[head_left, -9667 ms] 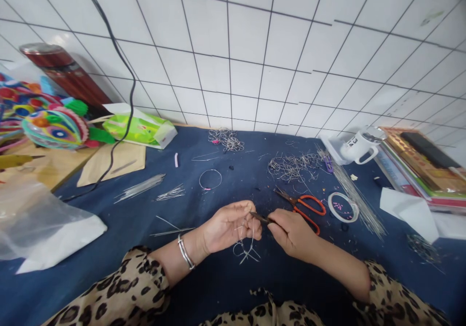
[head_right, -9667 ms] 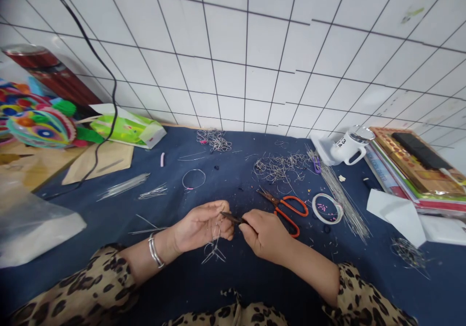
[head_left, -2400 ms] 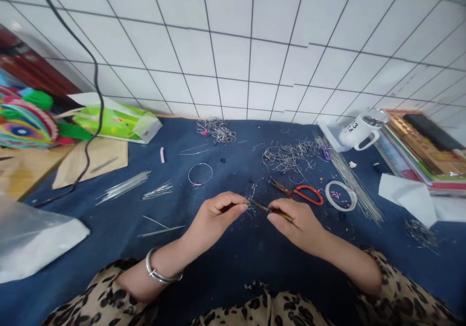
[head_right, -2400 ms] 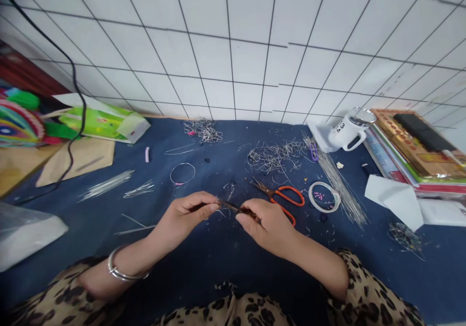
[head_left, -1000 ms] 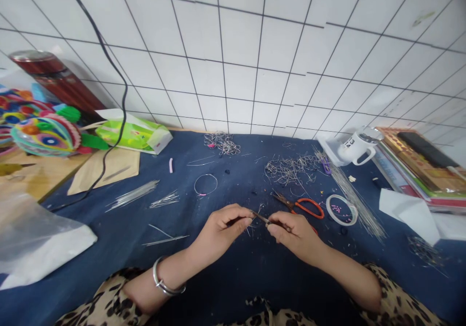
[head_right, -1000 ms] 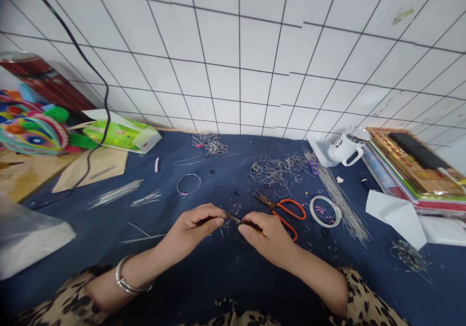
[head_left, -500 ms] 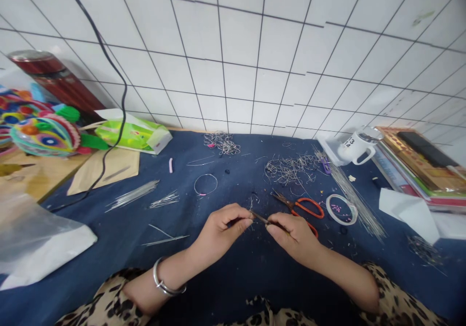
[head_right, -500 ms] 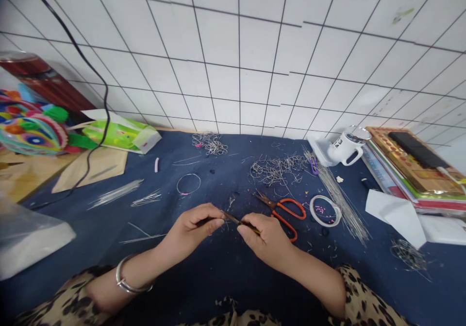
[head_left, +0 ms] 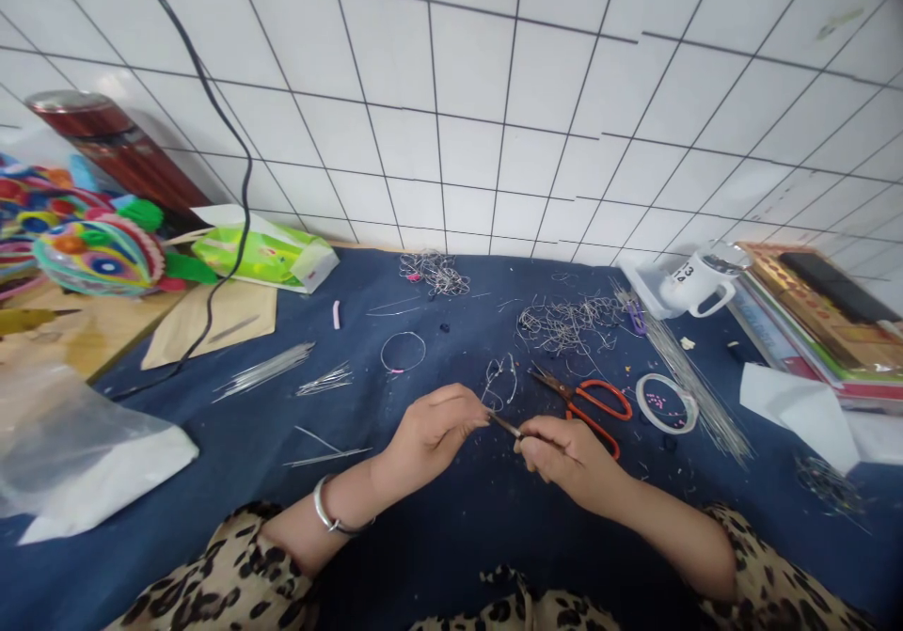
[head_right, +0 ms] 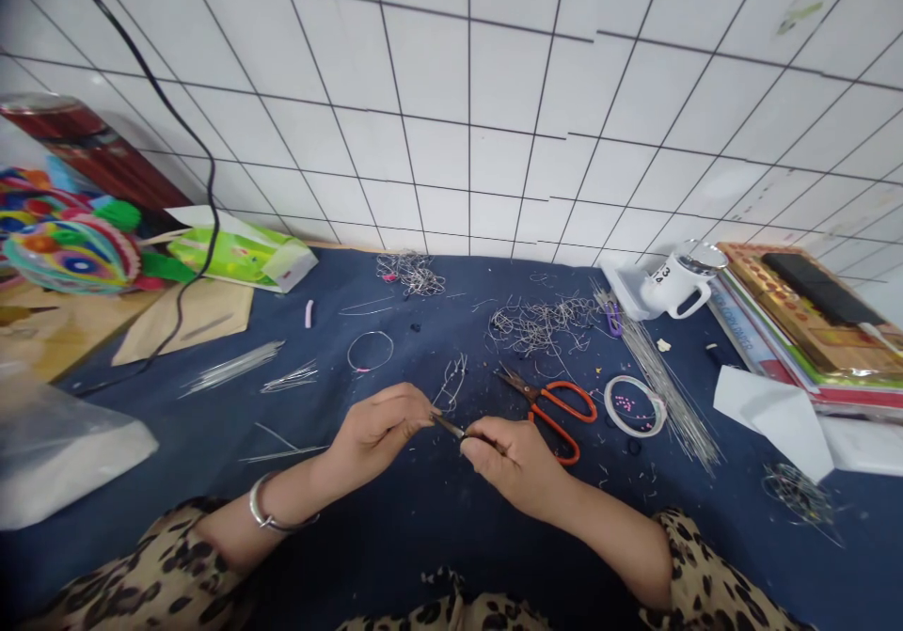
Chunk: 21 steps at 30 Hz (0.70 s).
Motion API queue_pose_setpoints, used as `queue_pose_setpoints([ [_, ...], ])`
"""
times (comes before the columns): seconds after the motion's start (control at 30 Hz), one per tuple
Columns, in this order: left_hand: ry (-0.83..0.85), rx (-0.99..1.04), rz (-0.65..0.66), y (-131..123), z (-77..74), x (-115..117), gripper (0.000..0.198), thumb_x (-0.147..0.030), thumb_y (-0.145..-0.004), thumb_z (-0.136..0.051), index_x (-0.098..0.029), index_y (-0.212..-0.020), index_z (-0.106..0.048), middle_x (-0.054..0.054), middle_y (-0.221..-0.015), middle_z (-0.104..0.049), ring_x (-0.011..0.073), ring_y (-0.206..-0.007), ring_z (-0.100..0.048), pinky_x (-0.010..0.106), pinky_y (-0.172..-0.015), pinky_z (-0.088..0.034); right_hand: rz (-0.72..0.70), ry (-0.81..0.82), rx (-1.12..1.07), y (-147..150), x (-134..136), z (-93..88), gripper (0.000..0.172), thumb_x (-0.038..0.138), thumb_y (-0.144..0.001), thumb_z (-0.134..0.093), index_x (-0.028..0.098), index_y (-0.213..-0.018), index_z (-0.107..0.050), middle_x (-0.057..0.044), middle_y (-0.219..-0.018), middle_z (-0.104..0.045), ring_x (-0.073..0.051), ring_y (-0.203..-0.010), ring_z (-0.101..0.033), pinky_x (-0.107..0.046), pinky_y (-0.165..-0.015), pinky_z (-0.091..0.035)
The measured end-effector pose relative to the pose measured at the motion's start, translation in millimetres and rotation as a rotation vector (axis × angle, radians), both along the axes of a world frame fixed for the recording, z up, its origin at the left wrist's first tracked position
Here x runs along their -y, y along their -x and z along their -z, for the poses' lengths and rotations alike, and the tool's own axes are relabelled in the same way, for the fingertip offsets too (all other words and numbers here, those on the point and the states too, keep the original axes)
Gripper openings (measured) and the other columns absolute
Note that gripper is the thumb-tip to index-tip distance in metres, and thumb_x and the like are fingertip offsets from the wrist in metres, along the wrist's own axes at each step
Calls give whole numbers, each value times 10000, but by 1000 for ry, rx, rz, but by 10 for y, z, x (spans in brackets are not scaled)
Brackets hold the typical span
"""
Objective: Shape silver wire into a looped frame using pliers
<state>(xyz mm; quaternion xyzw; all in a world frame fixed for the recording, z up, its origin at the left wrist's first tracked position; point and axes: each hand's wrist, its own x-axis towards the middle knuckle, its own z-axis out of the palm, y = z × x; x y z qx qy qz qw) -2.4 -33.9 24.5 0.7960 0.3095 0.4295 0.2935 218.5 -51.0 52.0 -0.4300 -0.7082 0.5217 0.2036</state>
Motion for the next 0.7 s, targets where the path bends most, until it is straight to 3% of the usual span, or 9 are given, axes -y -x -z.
queue_pose_setpoints([
  [0.27,-80,-1,53,17,7,-21,209,-23,-794,-497,-155,-933,-580,68,-852,-632,137,-791,-573,272,-697,-490,-60,464,-223,-23,-35,61,324,437,-846,-457,131,-803,-554,21,-587,-524,-48,-444,-468,-147,-404,-361],
  [0.7,-80,57,77,11,15,-9,209,-1,-777,-511,-145,-906,-591,63,-830,-638,132,-778,-583,264,-682,-500,-204,933,-633,-11,-46,257,374,417,-871,-392,91,-760,-536,-20,-551,-569,-105,-380,-539,-166,-293,-381],
])
